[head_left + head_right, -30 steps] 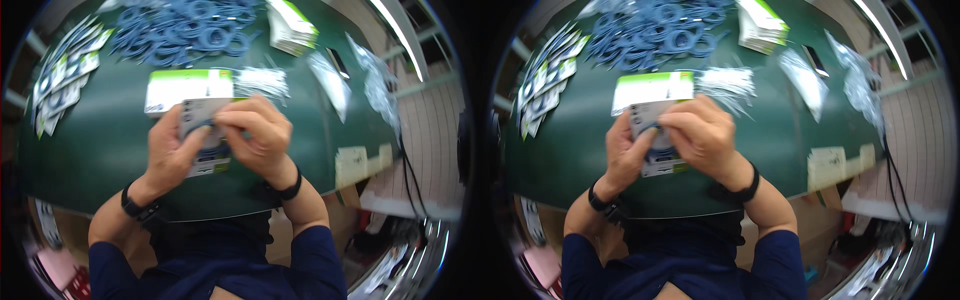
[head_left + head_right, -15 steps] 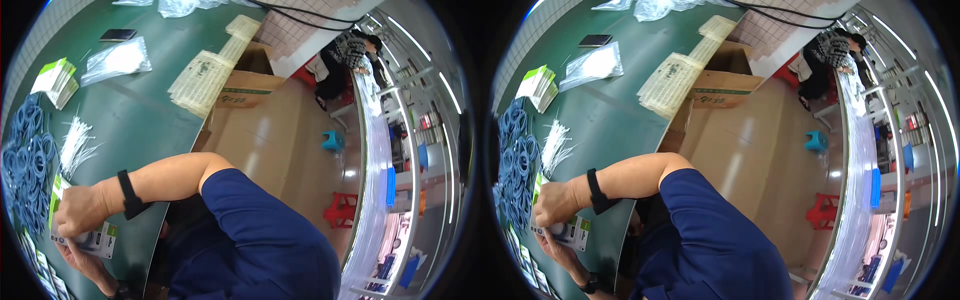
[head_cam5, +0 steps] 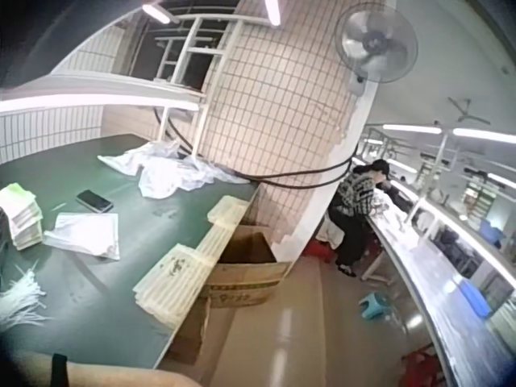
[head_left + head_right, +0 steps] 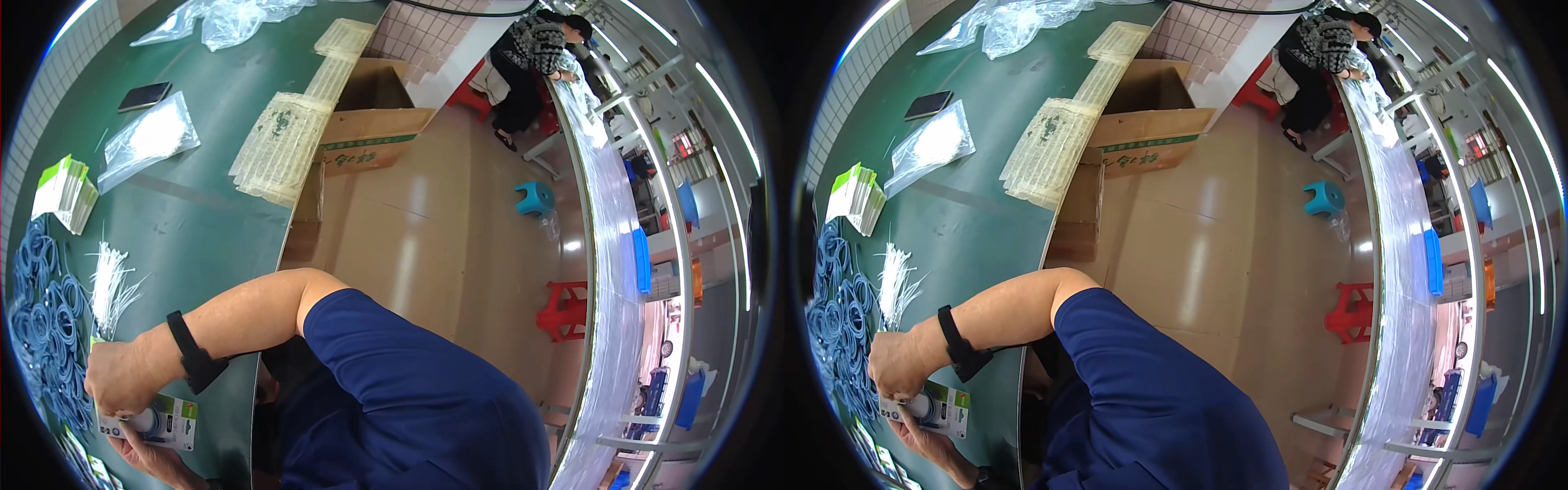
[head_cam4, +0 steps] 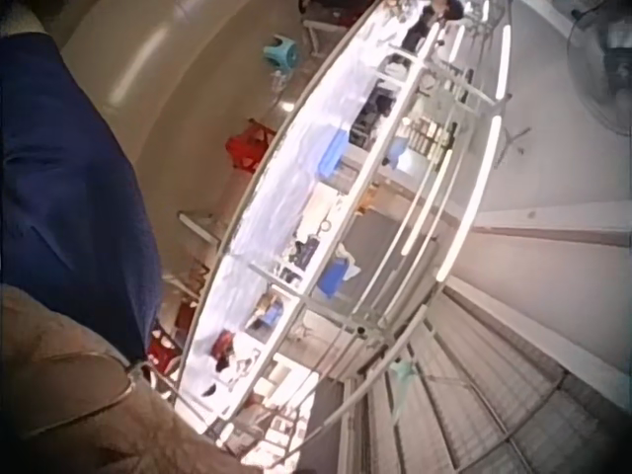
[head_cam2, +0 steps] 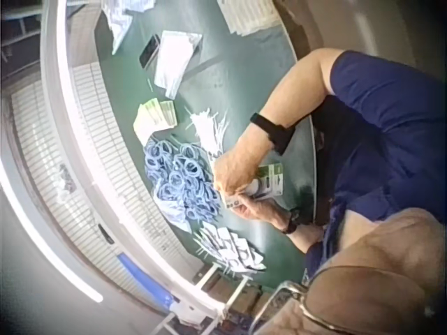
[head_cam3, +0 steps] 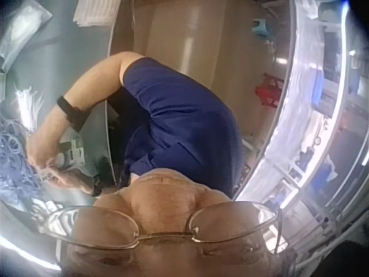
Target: Packaging coiled blue cables into cardboard and plastic retail holders.
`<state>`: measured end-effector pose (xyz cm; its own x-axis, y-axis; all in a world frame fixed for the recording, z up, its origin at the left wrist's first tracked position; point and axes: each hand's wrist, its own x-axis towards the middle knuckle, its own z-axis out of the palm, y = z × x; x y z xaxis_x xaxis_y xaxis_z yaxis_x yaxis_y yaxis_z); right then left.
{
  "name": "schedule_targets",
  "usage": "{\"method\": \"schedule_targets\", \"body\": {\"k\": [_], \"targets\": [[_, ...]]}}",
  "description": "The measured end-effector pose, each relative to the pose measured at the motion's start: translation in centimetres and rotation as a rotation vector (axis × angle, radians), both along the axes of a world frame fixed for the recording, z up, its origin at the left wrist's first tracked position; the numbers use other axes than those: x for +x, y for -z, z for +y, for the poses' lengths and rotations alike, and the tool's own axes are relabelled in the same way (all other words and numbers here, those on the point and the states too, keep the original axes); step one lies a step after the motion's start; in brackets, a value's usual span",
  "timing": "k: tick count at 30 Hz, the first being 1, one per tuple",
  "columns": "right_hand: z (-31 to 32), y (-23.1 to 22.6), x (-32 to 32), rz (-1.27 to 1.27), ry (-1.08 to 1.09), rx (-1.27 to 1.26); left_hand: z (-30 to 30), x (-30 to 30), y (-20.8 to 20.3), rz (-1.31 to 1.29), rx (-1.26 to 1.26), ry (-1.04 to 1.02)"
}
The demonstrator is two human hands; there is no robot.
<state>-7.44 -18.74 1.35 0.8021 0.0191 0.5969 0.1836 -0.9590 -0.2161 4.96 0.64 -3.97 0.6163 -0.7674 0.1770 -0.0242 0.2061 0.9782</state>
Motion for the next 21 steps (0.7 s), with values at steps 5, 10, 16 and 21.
{"method": "schedule_targets", "body": {"k": [5,10,16,21], "targets": [[-3.7,-1.3,-1.4,-0.125,-0.291,0.35,0.8,4.1,1.8,0.038,0.039,0.043],[-6.7,-2.4,-3.2,-0.045,-0.249,1.077,0.1,-1.9,-1.7,-0.039,0.033,0.022],[-2.9,1.2,0.0,0.39,-0.486,1.548,-1.8,-6.3,-5.0,-0.243,0.005,-0.074],[-2.9,2.0,0.0,0.425,-0.531,1.69,-0.6,-3.3,-2.9,-0.332,-0.034,-0.061]]}}
